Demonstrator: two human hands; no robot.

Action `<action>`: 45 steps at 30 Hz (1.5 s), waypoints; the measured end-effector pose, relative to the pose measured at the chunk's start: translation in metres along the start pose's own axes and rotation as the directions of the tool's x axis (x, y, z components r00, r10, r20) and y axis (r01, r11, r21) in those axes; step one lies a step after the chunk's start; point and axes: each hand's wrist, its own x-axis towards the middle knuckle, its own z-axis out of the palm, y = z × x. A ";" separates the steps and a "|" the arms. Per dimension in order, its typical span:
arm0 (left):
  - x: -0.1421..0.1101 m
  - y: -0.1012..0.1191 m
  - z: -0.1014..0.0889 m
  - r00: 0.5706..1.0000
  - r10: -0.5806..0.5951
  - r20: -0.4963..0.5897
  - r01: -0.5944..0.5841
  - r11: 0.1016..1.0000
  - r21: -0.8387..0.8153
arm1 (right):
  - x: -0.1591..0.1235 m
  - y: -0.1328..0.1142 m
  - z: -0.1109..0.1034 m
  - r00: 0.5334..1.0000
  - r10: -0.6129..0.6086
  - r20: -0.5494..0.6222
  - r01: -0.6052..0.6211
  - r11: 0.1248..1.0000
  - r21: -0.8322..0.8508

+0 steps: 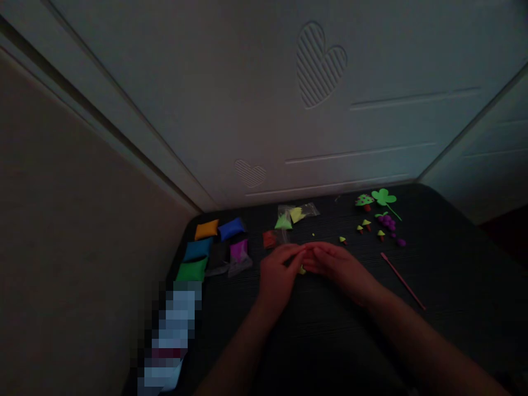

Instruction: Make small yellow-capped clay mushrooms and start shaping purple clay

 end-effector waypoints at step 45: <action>-0.010 -0.006 0.015 0.895 -0.256 0.366 0.417 0.186 -0.890 | -0.017 0.004 -0.001 0.957 -0.276 -0.093 0.195 0.844 -0.500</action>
